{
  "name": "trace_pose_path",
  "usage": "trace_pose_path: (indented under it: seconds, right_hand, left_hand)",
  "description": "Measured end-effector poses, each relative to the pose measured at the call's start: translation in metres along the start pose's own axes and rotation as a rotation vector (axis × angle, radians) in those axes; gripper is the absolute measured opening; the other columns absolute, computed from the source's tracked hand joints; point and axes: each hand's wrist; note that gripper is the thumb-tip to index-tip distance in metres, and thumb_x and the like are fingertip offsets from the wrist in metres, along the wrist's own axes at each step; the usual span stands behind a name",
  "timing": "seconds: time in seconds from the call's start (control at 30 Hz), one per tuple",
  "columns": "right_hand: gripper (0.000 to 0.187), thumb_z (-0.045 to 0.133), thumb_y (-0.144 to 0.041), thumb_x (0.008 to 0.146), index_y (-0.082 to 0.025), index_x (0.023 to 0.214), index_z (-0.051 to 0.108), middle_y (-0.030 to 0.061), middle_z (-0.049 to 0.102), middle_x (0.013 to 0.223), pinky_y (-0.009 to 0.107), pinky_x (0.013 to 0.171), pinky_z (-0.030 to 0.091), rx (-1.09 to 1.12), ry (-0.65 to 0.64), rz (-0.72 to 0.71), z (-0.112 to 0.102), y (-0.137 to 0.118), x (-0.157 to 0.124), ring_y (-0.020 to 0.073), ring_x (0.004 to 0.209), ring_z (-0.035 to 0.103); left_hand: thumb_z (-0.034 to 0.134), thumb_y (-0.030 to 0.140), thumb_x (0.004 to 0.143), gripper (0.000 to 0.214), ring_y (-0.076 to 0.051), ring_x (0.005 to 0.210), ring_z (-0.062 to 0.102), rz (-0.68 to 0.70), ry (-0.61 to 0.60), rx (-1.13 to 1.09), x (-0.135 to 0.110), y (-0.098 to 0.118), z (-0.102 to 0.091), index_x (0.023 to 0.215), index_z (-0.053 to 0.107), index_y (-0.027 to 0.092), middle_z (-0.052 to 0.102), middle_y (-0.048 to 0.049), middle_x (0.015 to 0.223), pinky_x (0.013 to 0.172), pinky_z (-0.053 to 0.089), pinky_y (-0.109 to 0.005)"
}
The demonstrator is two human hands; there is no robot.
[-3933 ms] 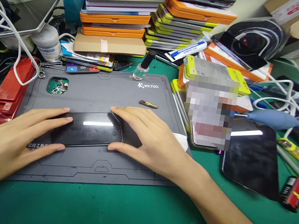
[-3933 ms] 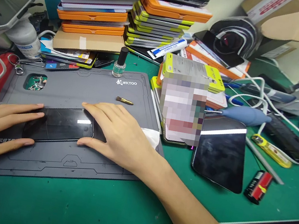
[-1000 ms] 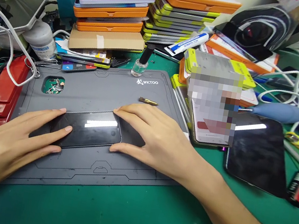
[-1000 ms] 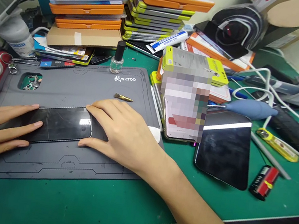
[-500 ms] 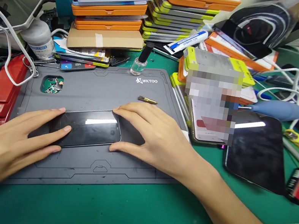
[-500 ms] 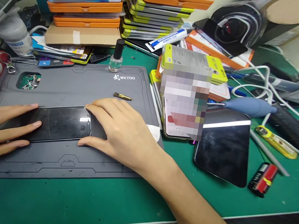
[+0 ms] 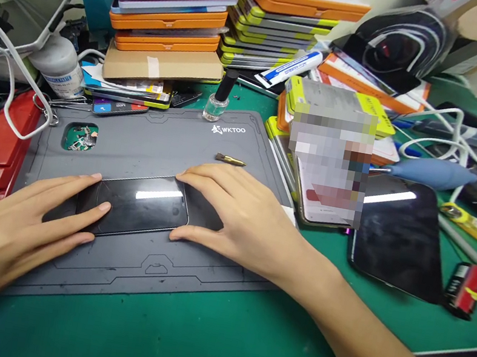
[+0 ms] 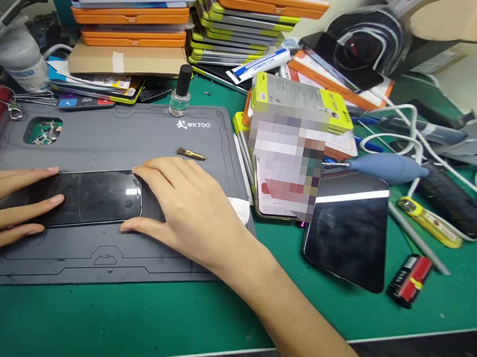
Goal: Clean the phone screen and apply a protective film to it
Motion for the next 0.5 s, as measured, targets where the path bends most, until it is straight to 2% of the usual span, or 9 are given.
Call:
trace_pose_path:
  seconds: [0.17,0.3,0.4,0.5]
  right_hand:
    - [0.072,0.084,-0.065,0.103,-0.004,0.141,0.074,0.0236,0.083,0.136,0.049,0.114,0.064,0.009,0.0,-0.01,0.0011,0.0014,0.0001,0.0367,0.126,0.081]
    - [0.072,0.082,-0.067,0.104,-0.007,0.143,0.074,0.0231,0.083,0.138,0.049,0.116,0.064,0.014,-0.009,0.006,0.0008,0.0016,-0.0001,0.0369,0.129,0.08]
    - [0.071,0.081,-0.069,0.104,-0.011,0.144,0.072,0.0206,0.083,0.14,0.051,0.116,0.064,0.021,-0.009,0.022,-0.0001,0.0016,-0.0002,0.0368,0.13,0.08]
    - [0.07,0.086,-0.067,0.101,-0.011,0.142,0.072,0.0206,0.084,0.138,0.051,0.115,0.065,0.039,-0.004,0.032,-0.0003,0.0019,-0.0004,0.0371,0.129,0.081]
  left_hand:
    - [0.043,0.055,0.124,0.061,-0.028,0.144,0.078,0.072,0.012,0.123,0.0005,0.0012,-0.0004,0.181,0.025,0.067,0.053,0.016,0.183,0.123,0.068,-0.049]
    - [0.032,0.053,0.126,0.056,-0.025,0.136,0.082,0.075,0.007,0.111,-0.0001,0.0024,-0.0015,0.18,0.027,0.067,0.059,0.0147,0.179,0.116,0.072,-0.045]
    - [0.033,0.053,0.126,0.056,-0.025,0.135,0.083,0.077,0.012,0.095,0.002,0.0049,-0.0032,0.179,0.027,0.069,0.062,0.0149,0.176,0.111,0.074,-0.043]
    - [0.031,0.054,0.126,0.056,-0.026,0.135,0.083,0.095,0.031,0.124,0.0045,0.0074,-0.0043,0.18,0.023,0.07,0.061,0.0148,0.177,0.113,0.074,-0.047]
Point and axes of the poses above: each hand's wrist, its own x-axis towards the middle knuckle, its own z-axis out of the palm, y = z × x
